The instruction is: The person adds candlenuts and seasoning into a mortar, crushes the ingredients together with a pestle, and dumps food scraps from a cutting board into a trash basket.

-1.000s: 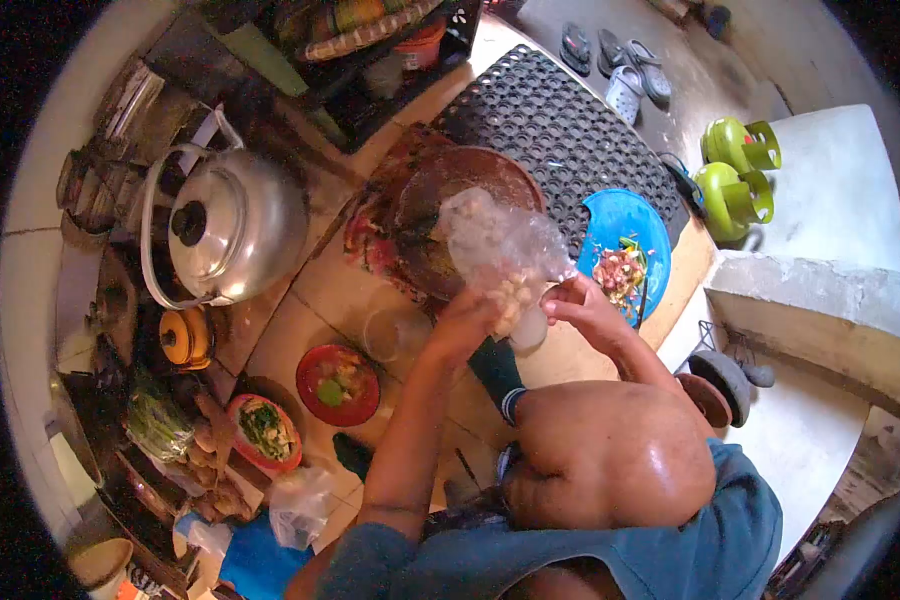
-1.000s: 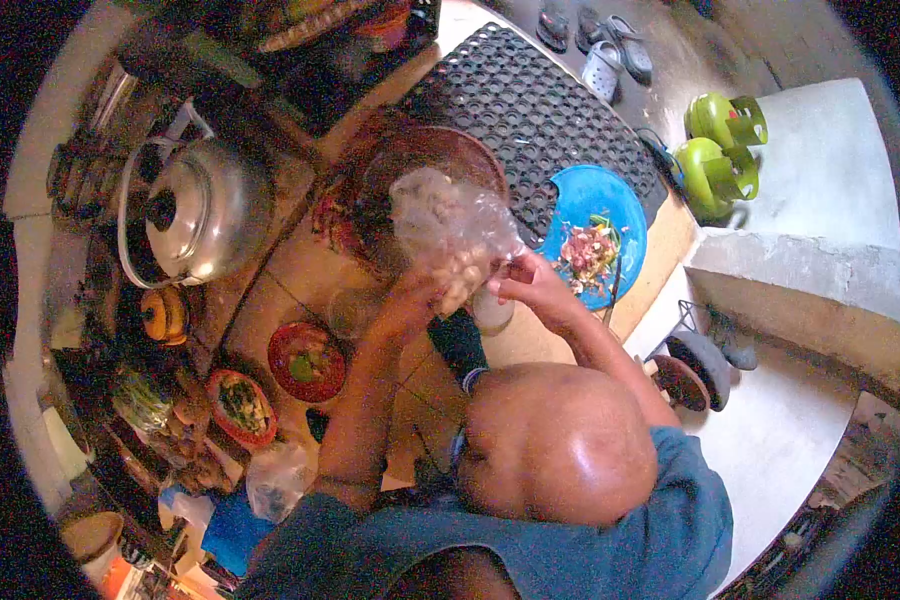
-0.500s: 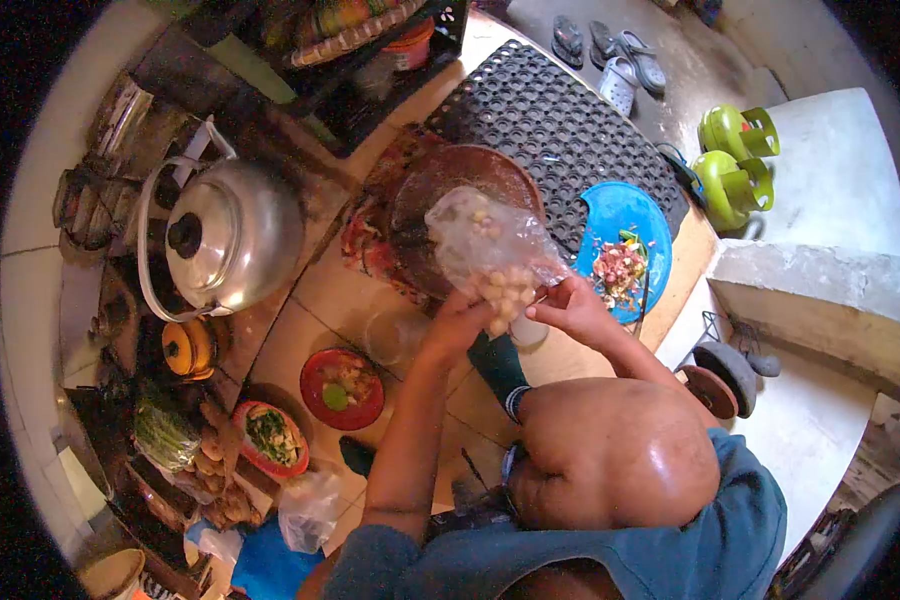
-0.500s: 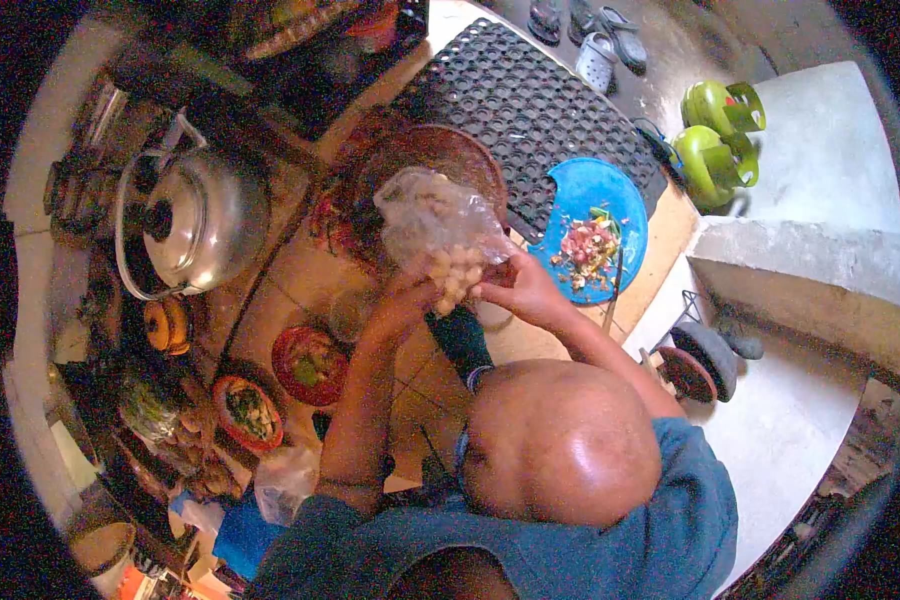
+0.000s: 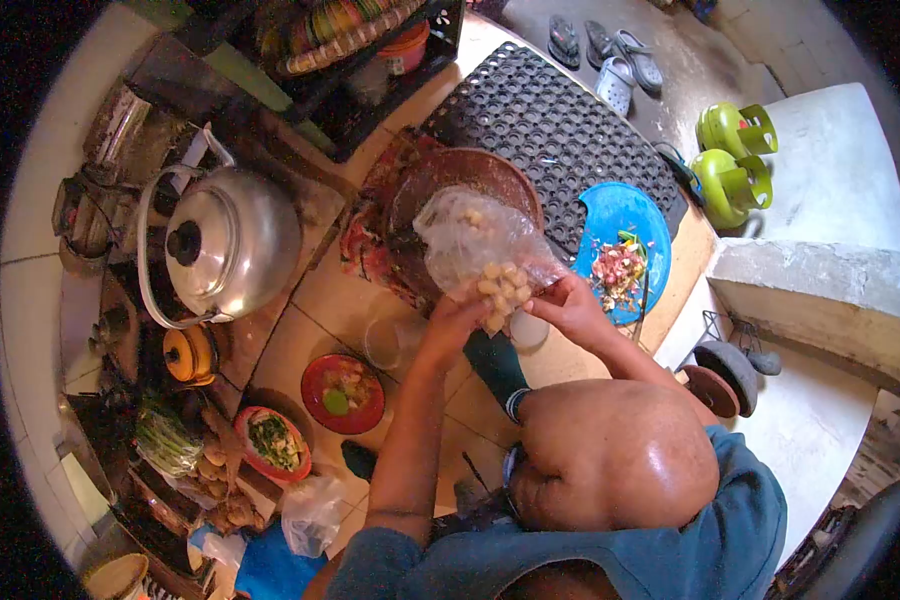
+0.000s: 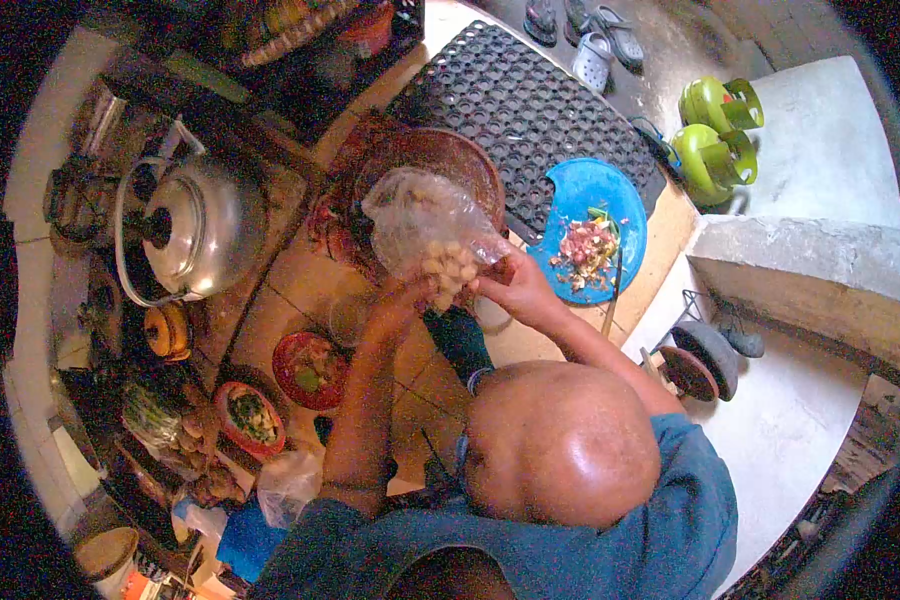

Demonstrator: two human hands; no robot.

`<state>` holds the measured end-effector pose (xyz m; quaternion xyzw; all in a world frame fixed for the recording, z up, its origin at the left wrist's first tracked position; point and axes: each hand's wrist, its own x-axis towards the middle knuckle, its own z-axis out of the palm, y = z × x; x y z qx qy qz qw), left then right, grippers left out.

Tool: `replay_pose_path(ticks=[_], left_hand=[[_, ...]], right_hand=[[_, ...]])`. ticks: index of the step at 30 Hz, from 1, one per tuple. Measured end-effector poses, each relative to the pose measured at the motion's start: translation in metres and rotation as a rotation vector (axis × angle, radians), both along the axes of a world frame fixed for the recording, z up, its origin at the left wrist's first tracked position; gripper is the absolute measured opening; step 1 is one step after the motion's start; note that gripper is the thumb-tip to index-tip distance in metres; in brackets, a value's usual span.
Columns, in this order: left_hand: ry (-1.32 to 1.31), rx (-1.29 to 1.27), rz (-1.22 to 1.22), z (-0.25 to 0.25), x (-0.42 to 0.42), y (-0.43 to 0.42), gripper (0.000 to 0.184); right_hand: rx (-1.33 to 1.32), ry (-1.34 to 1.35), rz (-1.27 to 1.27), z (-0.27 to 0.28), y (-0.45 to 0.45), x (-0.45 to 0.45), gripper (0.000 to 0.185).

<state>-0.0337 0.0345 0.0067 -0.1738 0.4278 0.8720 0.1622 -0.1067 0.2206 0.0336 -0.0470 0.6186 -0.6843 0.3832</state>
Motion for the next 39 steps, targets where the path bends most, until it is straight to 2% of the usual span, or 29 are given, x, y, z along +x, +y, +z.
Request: replay_pose_path(ticks=[4, 7, 20, 23, 28, 32, 35, 39], left_hand=[[-0.022, -0.014, 0.014, -0.007, 0.001, 0.002, 0.044], [-0.041, -0.023, 0.028, -0.022, 0.004, 0.004, 0.046], [-0.119, -0.008, 0.035, -0.014, 0.001, 0.002, 0.054], [-0.105, 0.018, 0.076, 0.0, 0.0, 0.004, 0.05], [-0.103, 0.031, 0.089, -0.004, 0.0, 0.004, 0.051], [-0.003, 0.105, 0.094, -0.008, -0.003, 0.004, 0.051], [-0.106, -0.009, 0.04, -0.003, -0.006, 0.005, 0.048], [-0.162, -0.039, 0.034, -0.018, -0.004, 0.008, 0.04]], right_hand=[[0.009, 0.044, -0.009, -0.005, 0.001, 0.001, 0.057], [0.124, 0.003, 0.036, 0.007, 0.0, 0.0, 0.059], [-0.002, -0.044, -0.096, -0.006, -0.005, 0.003, 0.049], [0.019, -0.009, -0.112, -0.01, -0.005, 0.003, 0.049], [0.051, 0.014, -0.028, -0.01, -0.004, 0.004, 0.053], [0.073, 0.029, -0.071, -0.021, -0.004, 0.003, 0.054], [0.087, 0.095, -0.08, -0.023, -0.007, 0.004, 0.052], [0.157, 0.183, -0.074, -0.022, -0.014, 0.006, 0.05]])
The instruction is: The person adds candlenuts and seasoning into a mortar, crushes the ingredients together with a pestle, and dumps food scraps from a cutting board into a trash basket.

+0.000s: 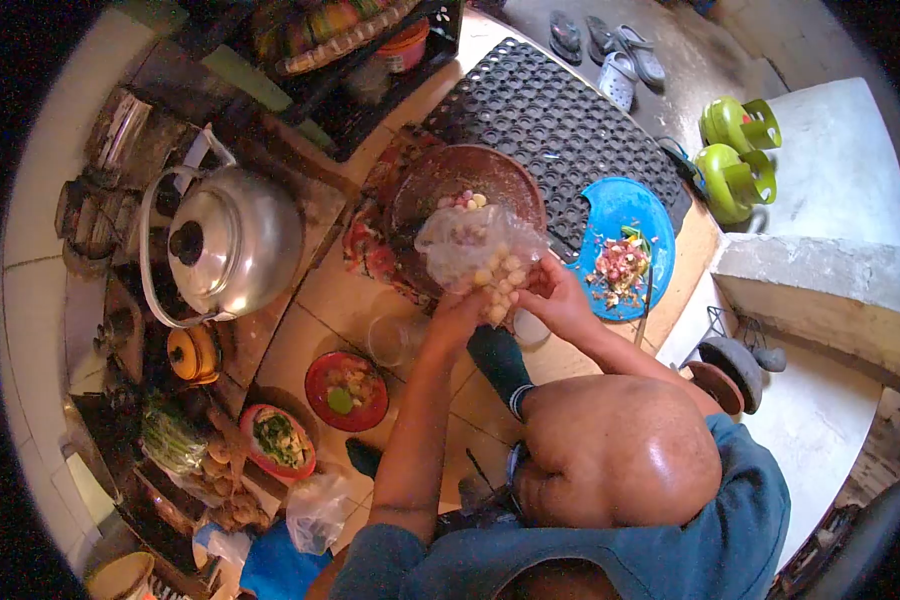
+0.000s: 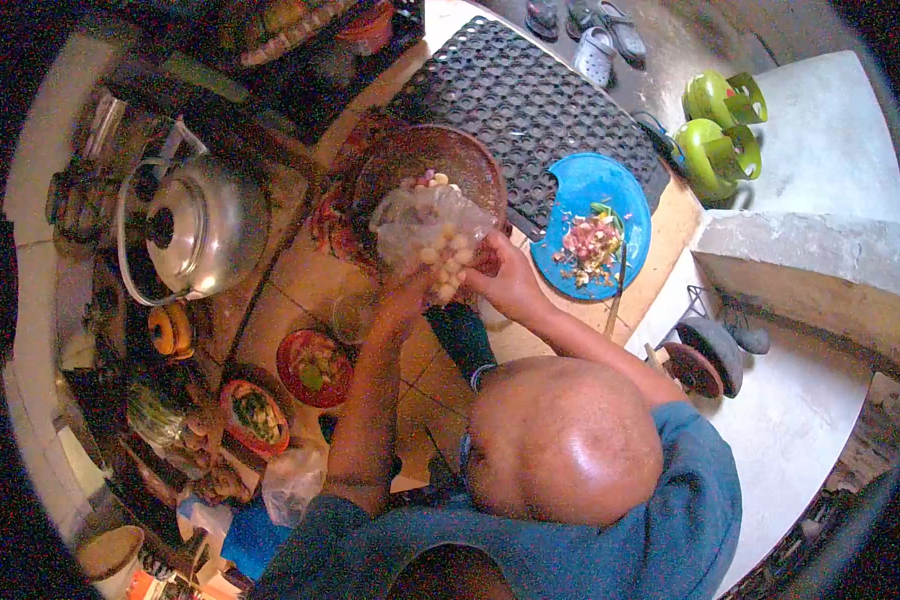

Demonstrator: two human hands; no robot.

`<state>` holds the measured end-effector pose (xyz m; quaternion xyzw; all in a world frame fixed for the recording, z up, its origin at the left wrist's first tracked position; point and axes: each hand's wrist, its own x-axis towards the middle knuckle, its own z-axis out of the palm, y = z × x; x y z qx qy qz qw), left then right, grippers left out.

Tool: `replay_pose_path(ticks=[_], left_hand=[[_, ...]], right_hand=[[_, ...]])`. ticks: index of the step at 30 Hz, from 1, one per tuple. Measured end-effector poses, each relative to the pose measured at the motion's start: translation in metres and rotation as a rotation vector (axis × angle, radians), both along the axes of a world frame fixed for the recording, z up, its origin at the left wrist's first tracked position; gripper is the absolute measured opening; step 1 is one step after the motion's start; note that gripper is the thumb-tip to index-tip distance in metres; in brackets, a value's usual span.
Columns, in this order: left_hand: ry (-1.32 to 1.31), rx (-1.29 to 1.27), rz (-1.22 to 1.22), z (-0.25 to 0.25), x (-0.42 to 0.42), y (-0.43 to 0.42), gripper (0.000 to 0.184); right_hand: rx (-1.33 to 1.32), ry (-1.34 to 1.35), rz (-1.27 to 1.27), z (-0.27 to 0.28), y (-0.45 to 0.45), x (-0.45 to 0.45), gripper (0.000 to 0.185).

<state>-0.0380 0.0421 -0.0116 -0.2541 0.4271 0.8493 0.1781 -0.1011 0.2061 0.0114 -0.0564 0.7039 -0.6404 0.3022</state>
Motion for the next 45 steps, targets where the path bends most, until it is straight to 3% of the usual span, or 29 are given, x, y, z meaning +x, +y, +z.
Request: replay_pose_path(ticks=[8, 10, 13, 17, 23, 26, 29, 33, 35, 36, 38, 40, 41, 44, 45], left_hand=[[0.036, 0.15, 0.044, -0.017, -0.012, 0.018, 0.028], [0.041, 0.249, 0.203, 0.015, -0.022, 0.03, 0.024], [-0.01, 0.354, 0.255, 0.008, -0.024, 0.032, 0.027], [-0.076, 0.403, 0.256, 0.014, -0.018, 0.029, 0.029], [-0.207, 0.414, 0.285, 0.034, -0.013, 0.035, 0.022], [-0.188, 0.319, 0.279, 0.027, -0.013, 0.034, 0.024], [-0.025, -0.519, 0.01, -0.021, -0.003, 0.042, 0.043], [0.075, -0.618, -0.279, 0.01, -0.003, 0.039, 0.033], [0.273, -0.587, -0.292, -0.007, 0.009, 0.053, 0.028], [0.346, -0.687, -0.429, 0.0, 0.01, 0.051, 0.028], [0.488, -0.881, -0.708, 0.024, 0.01, 0.046, 0.028], [0.394, -0.842, -0.591, 0.004, 0.022, 0.053, 0.03], [0.35, -0.823, -0.534, -0.009, 0.028, 0.058, 0.031], [0.128, -0.598, -0.068, -0.024, 0.039, 0.046, 0.036], [0.054, -0.411, -0.032, -0.023, 0.041, 0.038, 0.038]], right_hand=[[0.116, 0.13, -0.155, -0.005, -0.005, -0.009, 0.053], [0.188, 0.186, -0.111, 0.025, -0.008, -0.013, 0.053], [0.021, 0.19, -0.101, 0.044, -0.01, -0.016, 0.048], [0.019, 0.243, -0.155, 0.052, -0.009, -0.027, 0.038], [0.011, 0.008, -0.296, 0.039, 0.009, -0.038, 0.034], [0.034, -0.037, -0.298, 0.031, 0.017, -0.034, 0.033], [0.06, -0.052, -0.29, 0.026, 0.02, -0.029, 0.032], [0.075, -0.03, -0.274, 0.017, 0.022, -0.03, 0.038], [0.047, -0.218, -0.203, 0.027, 0.028, -0.039, 0.045], [0.034, -0.313, -0.167, 0.031, 0.033, -0.045, 0.049], [0.14, -0.08, 0.044, 0.017, 0.045, -0.05, 0.06], [0.184, 0.178, 0.342, 0.04, 0.037, -0.047, 0.062], [0.135, 0.007, 0.355, 0.033, 0.04, -0.044, 0.049], [0.372, -0.128, 0.441, 0.045, 0.025, -0.036, 0.033], [0.265, -0.074, 0.297, 0.033, 0.02, -0.026, 0.025]])
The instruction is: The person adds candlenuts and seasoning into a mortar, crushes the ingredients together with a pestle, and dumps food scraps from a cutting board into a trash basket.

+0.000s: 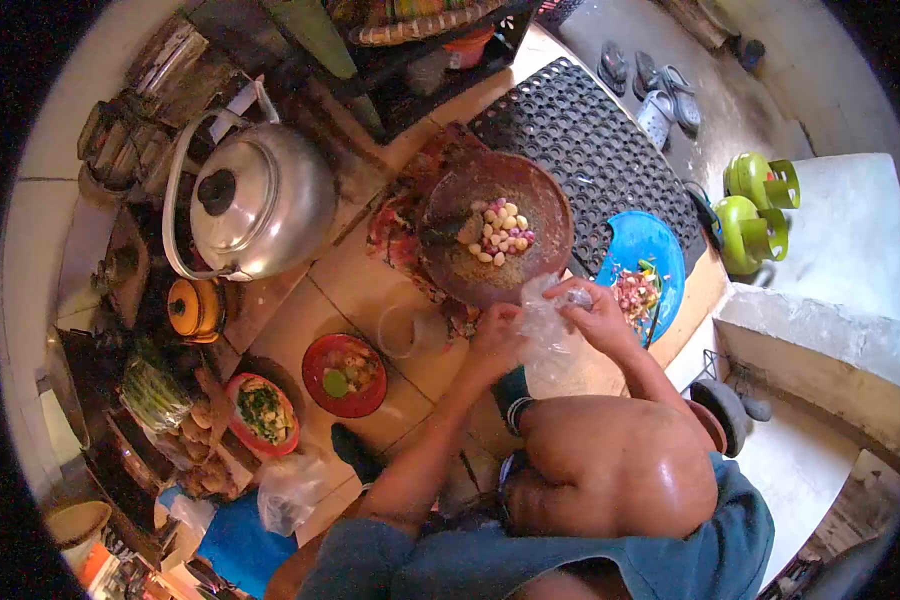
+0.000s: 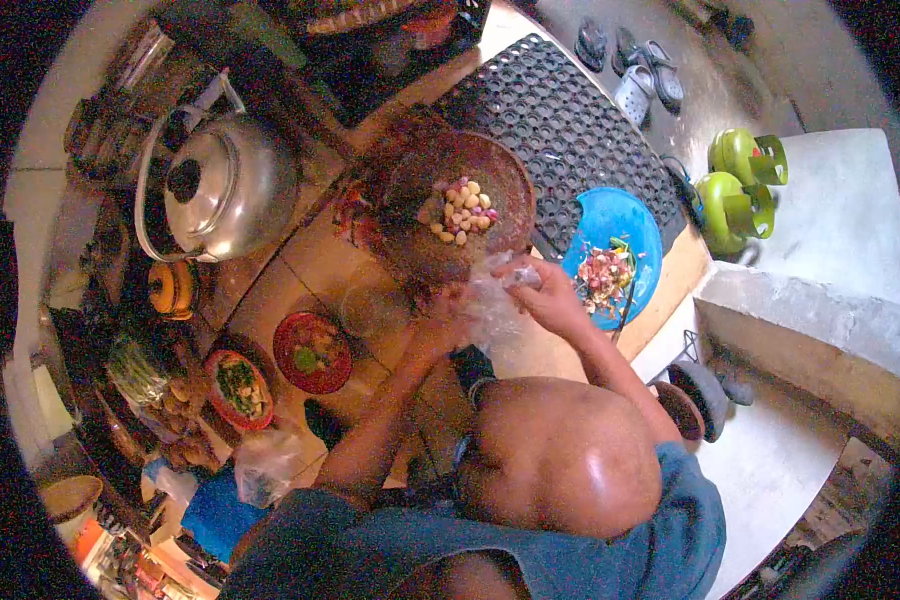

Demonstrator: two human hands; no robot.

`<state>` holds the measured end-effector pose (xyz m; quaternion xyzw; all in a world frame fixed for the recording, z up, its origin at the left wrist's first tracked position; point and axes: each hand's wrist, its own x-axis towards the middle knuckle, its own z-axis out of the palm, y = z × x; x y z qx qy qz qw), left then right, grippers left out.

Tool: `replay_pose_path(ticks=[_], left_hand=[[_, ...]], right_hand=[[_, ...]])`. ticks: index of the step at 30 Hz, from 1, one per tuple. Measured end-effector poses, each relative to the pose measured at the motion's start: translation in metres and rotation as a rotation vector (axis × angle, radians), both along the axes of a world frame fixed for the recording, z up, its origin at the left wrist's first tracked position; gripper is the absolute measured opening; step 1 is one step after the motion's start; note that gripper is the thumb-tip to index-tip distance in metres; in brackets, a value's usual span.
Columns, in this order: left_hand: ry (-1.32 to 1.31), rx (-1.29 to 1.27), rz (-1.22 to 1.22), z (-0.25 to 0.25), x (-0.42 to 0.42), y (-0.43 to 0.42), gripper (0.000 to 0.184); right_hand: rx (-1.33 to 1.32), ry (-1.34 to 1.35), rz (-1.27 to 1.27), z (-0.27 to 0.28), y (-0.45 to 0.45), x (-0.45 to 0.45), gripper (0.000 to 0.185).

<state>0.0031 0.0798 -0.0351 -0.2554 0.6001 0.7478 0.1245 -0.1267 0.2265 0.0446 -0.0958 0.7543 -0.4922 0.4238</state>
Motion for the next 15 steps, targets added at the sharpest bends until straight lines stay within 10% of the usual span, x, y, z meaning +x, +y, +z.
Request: replay_pose_path(ticks=[2, 15], left_hand=[[-0.135, 0.368, 0.094, 0.005, 0.002, -0.019, 0.043], [0.005, 0.633, 0.149, 0.018, 0.0, -0.033, 0.04]], right_hand=[[-0.093, 0.035, -0.157, -0.014, -0.004, 0.005, 0.024], [-0.384, -0.354, -0.663, -0.027, 0.004, 0.002, 0.072]])
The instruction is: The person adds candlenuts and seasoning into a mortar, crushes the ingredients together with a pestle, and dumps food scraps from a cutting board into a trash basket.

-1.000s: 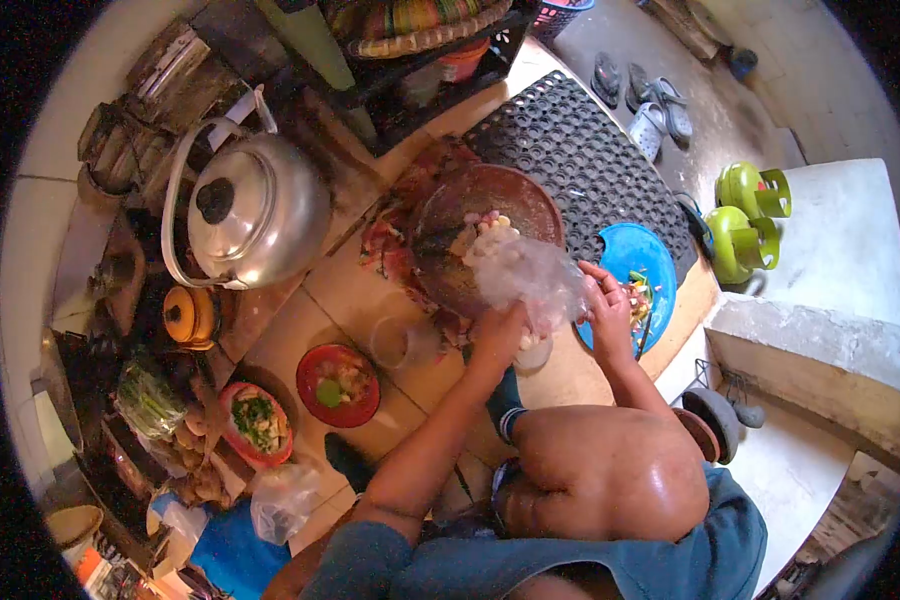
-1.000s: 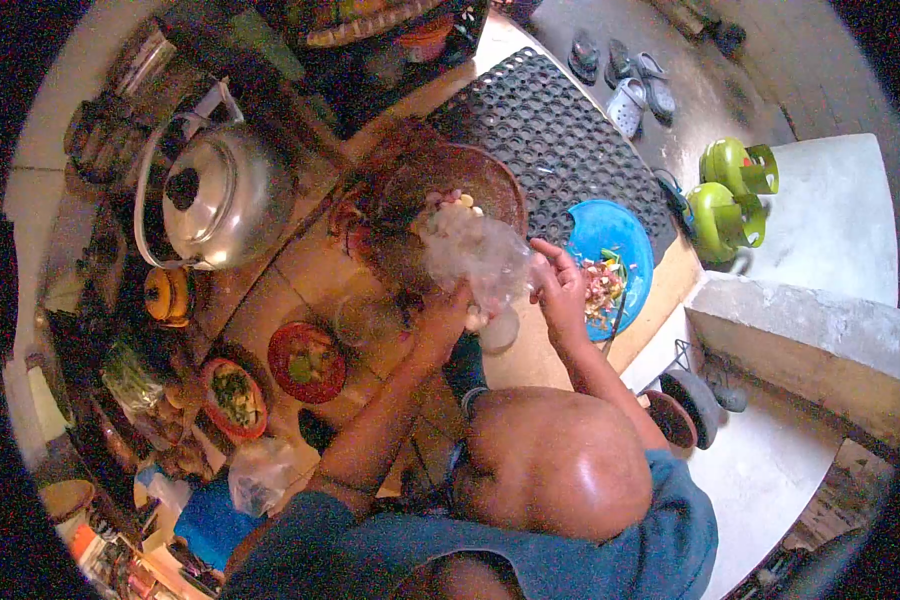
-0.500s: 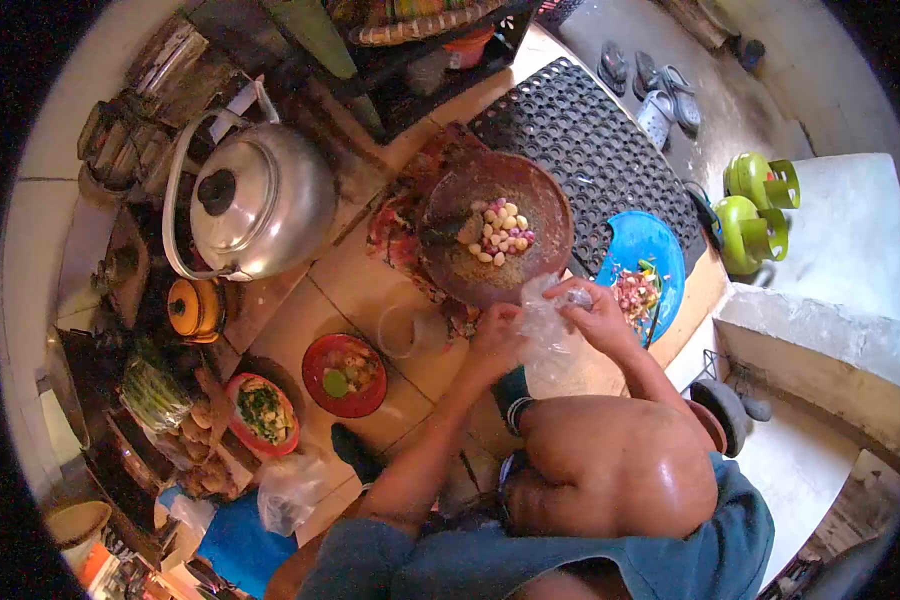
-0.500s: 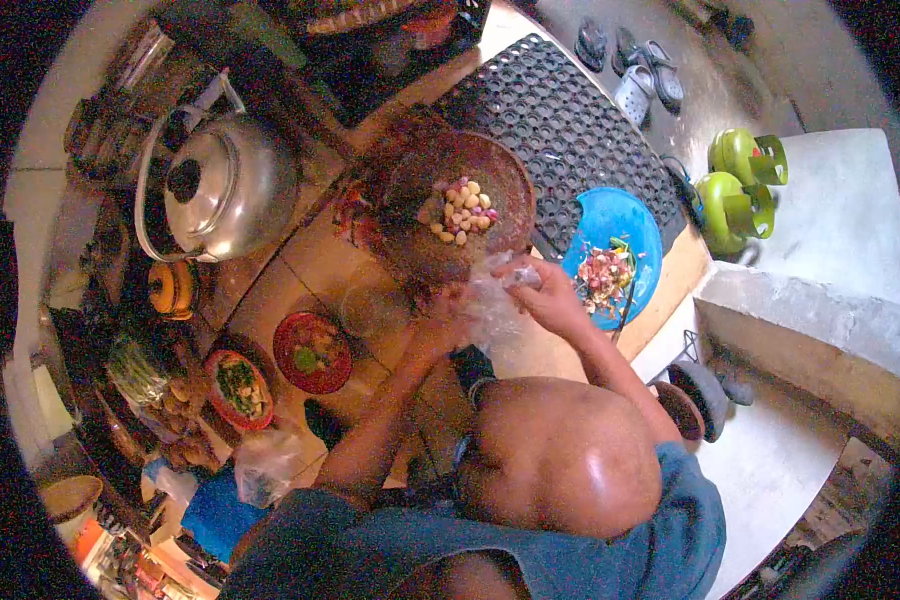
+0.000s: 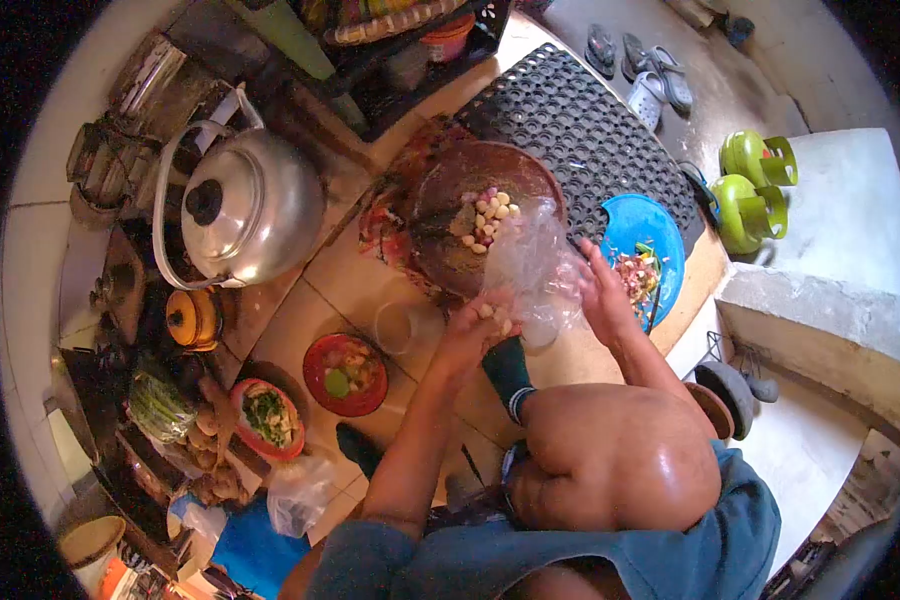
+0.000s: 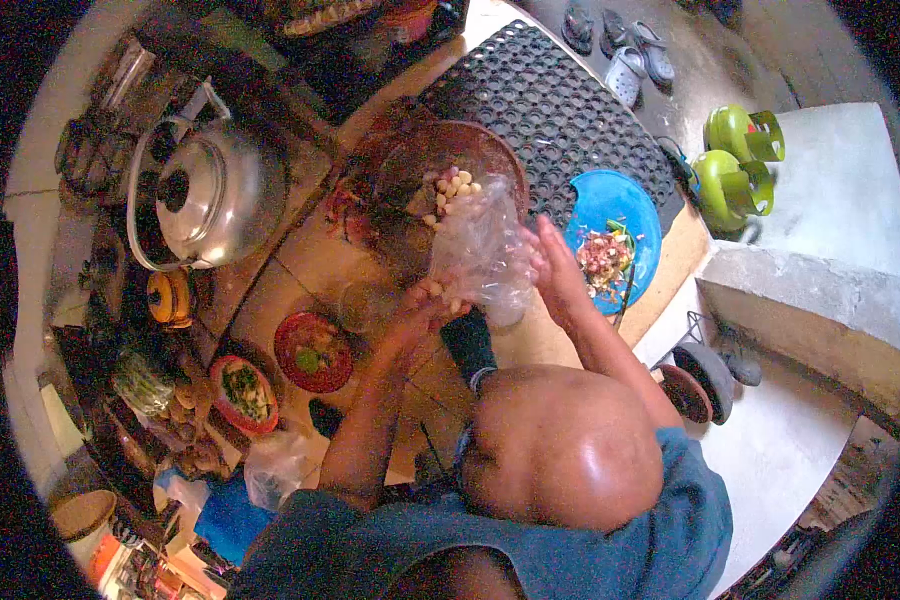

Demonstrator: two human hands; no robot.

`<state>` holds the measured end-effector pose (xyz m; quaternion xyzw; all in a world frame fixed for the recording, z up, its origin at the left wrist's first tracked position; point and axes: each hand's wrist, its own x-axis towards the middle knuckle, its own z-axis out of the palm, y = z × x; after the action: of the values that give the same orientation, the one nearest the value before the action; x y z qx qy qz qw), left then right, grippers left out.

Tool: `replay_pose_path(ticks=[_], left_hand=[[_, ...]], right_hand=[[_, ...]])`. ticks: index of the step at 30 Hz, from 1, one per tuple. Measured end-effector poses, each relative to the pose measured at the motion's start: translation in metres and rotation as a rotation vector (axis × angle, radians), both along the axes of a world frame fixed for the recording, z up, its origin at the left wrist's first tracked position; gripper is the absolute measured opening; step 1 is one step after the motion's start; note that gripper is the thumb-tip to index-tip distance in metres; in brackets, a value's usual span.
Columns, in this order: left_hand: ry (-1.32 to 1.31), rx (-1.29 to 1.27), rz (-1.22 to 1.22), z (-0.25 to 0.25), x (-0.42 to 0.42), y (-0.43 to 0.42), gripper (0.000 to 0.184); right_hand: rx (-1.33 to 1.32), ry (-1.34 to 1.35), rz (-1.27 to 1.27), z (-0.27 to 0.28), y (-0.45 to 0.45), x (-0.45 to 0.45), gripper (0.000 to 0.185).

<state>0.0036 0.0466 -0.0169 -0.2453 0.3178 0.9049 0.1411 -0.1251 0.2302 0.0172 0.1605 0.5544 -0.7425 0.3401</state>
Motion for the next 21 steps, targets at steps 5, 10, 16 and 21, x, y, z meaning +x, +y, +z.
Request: replay_pose_path(ticks=[5, 10, 16, 21], left_hand=[[0.05, 0.006, 0.016, -0.004, -0.003, 0.002, 0.043], [0.087, 0.049, -0.014, -0.012, 0.0, -0.003, 0.044], [0.054, -0.069, 0.018, -0.029, 0.003, 0.0, 0.041], [0.019, -0.133, 0.084, -0.032, -0.001, 0.003, 0.036]], right_hand=[[-0.172, -0.171, 0.208, 0.006, 0.002, 0.008, 0.064], [-0.085, -0.047, 0.268, 0.006, 0.0, 0.006, 0.057], [-0.089, -0.075, 0.293, 0.011, -0.004, 0.01, 0.053], [-0.02, -0.014, 0.367, 0.007, -0.009, 0.013, 0.052]])
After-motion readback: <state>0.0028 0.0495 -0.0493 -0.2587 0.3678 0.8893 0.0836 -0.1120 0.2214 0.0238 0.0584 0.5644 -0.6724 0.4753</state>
